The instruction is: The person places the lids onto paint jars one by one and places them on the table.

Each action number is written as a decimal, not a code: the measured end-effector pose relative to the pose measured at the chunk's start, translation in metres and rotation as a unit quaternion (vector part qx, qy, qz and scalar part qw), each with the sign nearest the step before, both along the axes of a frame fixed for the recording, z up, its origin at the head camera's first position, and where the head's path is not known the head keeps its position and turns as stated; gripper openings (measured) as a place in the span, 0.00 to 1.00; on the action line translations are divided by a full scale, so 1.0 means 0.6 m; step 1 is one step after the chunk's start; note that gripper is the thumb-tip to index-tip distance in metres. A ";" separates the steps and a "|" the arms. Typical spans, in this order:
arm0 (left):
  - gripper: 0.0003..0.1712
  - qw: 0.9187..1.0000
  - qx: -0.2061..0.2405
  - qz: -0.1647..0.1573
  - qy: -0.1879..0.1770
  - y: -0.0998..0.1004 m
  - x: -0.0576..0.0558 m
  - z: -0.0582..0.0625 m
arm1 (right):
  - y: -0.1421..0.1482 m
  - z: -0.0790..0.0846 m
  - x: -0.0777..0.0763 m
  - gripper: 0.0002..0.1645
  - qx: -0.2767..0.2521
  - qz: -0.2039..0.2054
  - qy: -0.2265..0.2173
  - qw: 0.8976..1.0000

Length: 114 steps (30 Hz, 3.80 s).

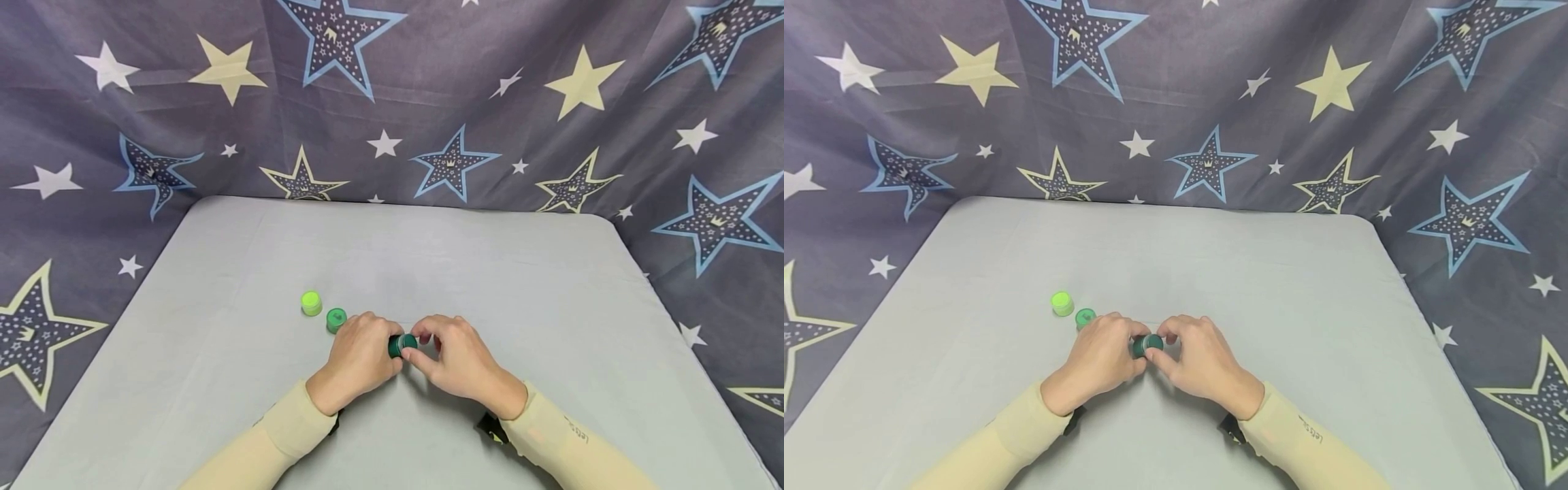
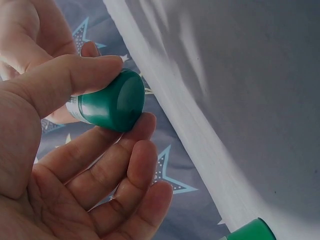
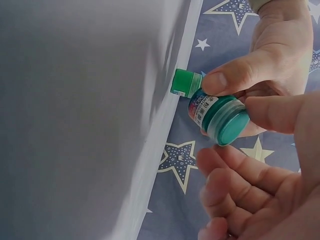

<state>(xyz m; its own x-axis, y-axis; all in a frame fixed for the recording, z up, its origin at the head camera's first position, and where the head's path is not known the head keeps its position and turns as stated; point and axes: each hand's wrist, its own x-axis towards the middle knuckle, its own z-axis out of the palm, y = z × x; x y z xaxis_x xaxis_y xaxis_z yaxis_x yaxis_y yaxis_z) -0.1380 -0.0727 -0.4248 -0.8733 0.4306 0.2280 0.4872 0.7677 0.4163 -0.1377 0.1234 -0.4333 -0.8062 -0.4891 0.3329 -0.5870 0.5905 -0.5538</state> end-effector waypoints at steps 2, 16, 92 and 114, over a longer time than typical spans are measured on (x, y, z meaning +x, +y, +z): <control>0.19 1.000 -0.001 0.001 0.001 0.000 0.000 0.000 | 0.000 0.001 0.000 0.09 0.003 -0.003 0.000 1.000; 0.16 1.000 -0.003 -0.002 0.008 0.002 0.002 0.000 | 0.000 -0.002 -0.001 0.12 0.013 -0.026 -0.009 1.000; 0.13 1.000 -0.009 -0.001 -0.002 0.001 0.001 0.001 | 0.006 0.005 -0.002 0.21 0.004 -0.009 0.006 1.000; 0.13 1.000 -0.005 0.003 -0.005 0.001 0.002 0.004 | 0.005 0.000 0.000 0.18 -0.009 0.021 -0.004 1.000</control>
